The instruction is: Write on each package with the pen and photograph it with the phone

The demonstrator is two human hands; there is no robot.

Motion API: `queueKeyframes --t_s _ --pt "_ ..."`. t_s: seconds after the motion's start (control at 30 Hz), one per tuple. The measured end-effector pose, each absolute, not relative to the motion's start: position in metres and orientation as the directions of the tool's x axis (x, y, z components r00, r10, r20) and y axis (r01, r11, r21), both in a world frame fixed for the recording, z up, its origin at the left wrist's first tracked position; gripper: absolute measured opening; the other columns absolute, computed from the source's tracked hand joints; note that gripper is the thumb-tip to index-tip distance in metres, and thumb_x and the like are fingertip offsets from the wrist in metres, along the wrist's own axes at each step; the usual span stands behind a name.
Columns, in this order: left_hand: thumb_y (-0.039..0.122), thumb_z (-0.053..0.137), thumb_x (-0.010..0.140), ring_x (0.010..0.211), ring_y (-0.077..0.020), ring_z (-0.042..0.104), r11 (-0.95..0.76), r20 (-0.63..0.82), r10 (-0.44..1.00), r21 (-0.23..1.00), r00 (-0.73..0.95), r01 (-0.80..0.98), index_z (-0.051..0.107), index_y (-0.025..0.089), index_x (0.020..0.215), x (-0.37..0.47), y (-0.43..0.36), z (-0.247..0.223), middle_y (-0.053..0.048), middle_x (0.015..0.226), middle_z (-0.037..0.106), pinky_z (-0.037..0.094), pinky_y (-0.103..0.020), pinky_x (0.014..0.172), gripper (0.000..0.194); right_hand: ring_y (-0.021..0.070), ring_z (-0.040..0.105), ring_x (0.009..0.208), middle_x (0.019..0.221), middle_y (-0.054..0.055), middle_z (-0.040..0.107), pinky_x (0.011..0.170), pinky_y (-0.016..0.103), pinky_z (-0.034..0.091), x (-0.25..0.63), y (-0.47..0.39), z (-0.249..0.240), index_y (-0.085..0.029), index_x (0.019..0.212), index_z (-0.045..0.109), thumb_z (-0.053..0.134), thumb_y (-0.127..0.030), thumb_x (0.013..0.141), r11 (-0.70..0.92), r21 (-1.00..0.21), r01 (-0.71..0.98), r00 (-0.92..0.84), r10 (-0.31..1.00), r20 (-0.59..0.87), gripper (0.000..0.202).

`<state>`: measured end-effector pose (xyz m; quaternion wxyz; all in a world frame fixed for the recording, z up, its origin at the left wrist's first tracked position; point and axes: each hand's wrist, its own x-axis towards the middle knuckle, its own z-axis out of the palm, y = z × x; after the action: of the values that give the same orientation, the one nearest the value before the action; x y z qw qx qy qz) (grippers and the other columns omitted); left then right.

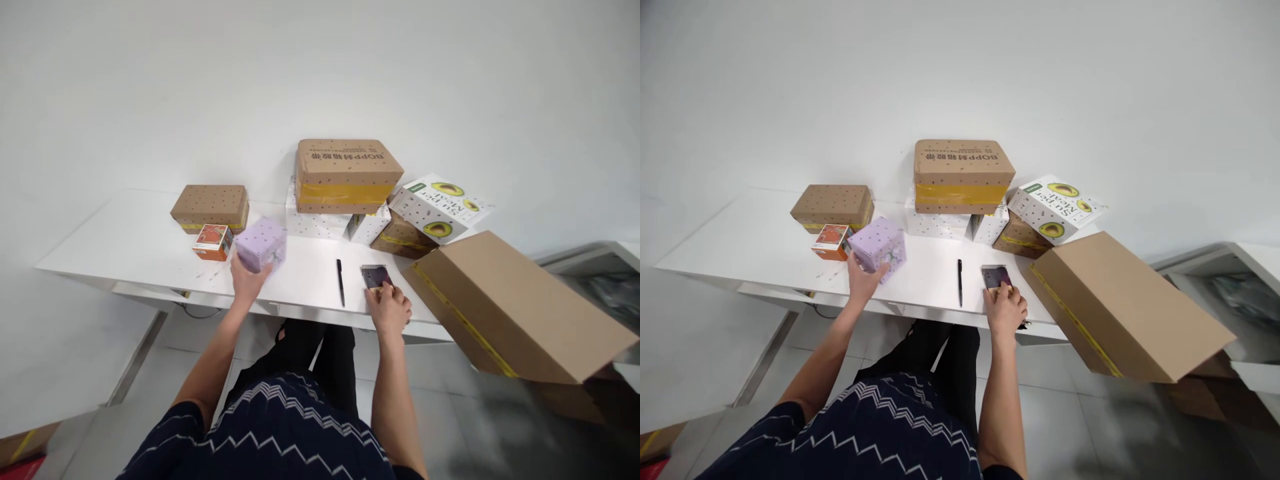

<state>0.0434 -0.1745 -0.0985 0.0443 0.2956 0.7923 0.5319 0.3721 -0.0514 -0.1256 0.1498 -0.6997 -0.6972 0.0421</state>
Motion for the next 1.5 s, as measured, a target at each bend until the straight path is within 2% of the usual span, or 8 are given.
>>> queueKeyframes --t_s 0.13,0.37,0.47,0.6,0.67,0.97,1.2,1.5 --pt "0.048 0.083 0.064 0.143 -0.0415 0.029 0.416 0.347 0.345 0.776 -0.872 0.474 0.012 0.004 0.152 0.015 -0.145 -0.098 -0.031 0.151 0.032 0.023 -0.056 0.119 0.122 0.0383 0.047 0.122 0.143 0.020 0.049 0.096 0.052 0.040 0.371 -0.051 -0.129 -0.016 0.138 0.056 0.057 -0.048 0.091 0.022 -0.249 0.968 0.020 0.986 0.165 0.057" --pt "0.055 0.081 0.065 0.137 -0.0417 0.034 0.533 0.403 0.258 0.699 -0.878 0.477 0.009 -0.007 0.150 0.009 -0.084 -0.095 -0.035 0.144 0.033 0.025 -0.053 0.117 0.127 0.0385 0.047 0.122 0.143 0.019 0.050 0.096 0.051 0.040 0.371 -0.051 -0.134 -0.017 0.137 0.057 0.057 -0.048 0.091 0.029 -0.232 0.972 0.017 0.981 0.195 0.055" --pt "0.049 0.076 0.071 0.134 -0.0395 0.037 0.492 0.507 0.256 0.665 -0.823 0.563 0.031 -0.001 0.145 0.019 -0.086 -0.095 -0.031 0.139 0.041 0.029 -0.053 0.114 0.100 0.0374 0.048 0.121 0.142 0.019 0.051 0.095 0.050 0.040 0.371 -0.050 -0.136 -0.017 0.136 0.057 0.056 -0.047 0.091 0.039 -0.228 0.973 0.012 0.976 0.219 0.055" --pt "0.033 0.056 0.085 0.111 -0.0316 0.056 0.395 0.478 0.506 0.611 -0.718 0.686 0.065 0.015 0.103 0.021 -0.091 -0.099 -0.016 0.101 0.064 0.039 -0.049 0.104 0.026 0.0367 0.048 0.120 0.141 0.019 0.052 0.095 0.049 0.040 0.370 -0.049 -0.136 -0.017 0.135 0.059 0.056 -0.047 0.090 0.041 -0.222 0.974 0.012 0.972 0.235 0.054" --pt "0.029 0.053 0.086 0.105 -0.0302 0.059 0.379 0.434 0.588 0.598 -0.683 0.706 0.066 0.018 0.094 0.014 -0.084 -0.099 -0.014 0.093 0.066 0.040 -0.048 0.103 0.019 0.0368 0.048 0.121 0.141 0.019 0.052 0.096 0.049 0.040 0.369 -0.049 -0.135 -0.016 0.135 0.058 0.056 -0.047 0.090 0.038 -0.223 0.974 0.014 0.974 0.225 0.054" --pt "0.019 0.052 0.082 0.126 -0.0273 0.054 0.087 0.471 0.662 0.724 -0.583 0.684 0.058 0.018 0.130 0.005 -0.032 -0.052 -0.013 0.128 0.063 0.040 -0.044 0.111 0.048 0.0417 0.034 0.138 0.150 0.026 0.040 0.106 0.060 0.033 0.361 -0.032 -0.113 -0.011 0.137 0.054 0.059 -0.049 0.089 0.092 -0.356 0.930 -0.011 0.975 0.223 0.062" --pt "0.014 0.061 0.075 0.142 -0.0308 0.041 -0.126 0.330 0.795 0.910 -0.509 0.394 0.038 0.020 0.149 0.040 -0.002 -0.017 -0.011 0.154 0.043 0.034 -0.049 0.118 0.078 0.0305 0.038 0.140 0.153 0.022 0.037 0.112 0.053 0.034 0.297 0.071 -0.032 -0.012 0.152 0.028 0.055 -0.052 0.087 0.493 -0.730 0.473 -0.166 0.864 0.476 0.081" --pt "0.041 0.061 0.085 0.135 -0.0280 0.046 -0.260 0.629 0.629 0.724 -0.457 0.638 0.047 0.022 0.141 0.061 -0.090 0.031 -0.011 0.135 0.052 0.035 -0.048 0.116 0.060 0.0255 0.050 0.128 0.147 0.011 0.044 0.101 0.048 0.047 0.297 0.025 0.017 -0.030 0.153 0.029 0.049 -0.046 0.091 0.584 -0.803 0.119 -0.168 0.809 0.563 0.067"
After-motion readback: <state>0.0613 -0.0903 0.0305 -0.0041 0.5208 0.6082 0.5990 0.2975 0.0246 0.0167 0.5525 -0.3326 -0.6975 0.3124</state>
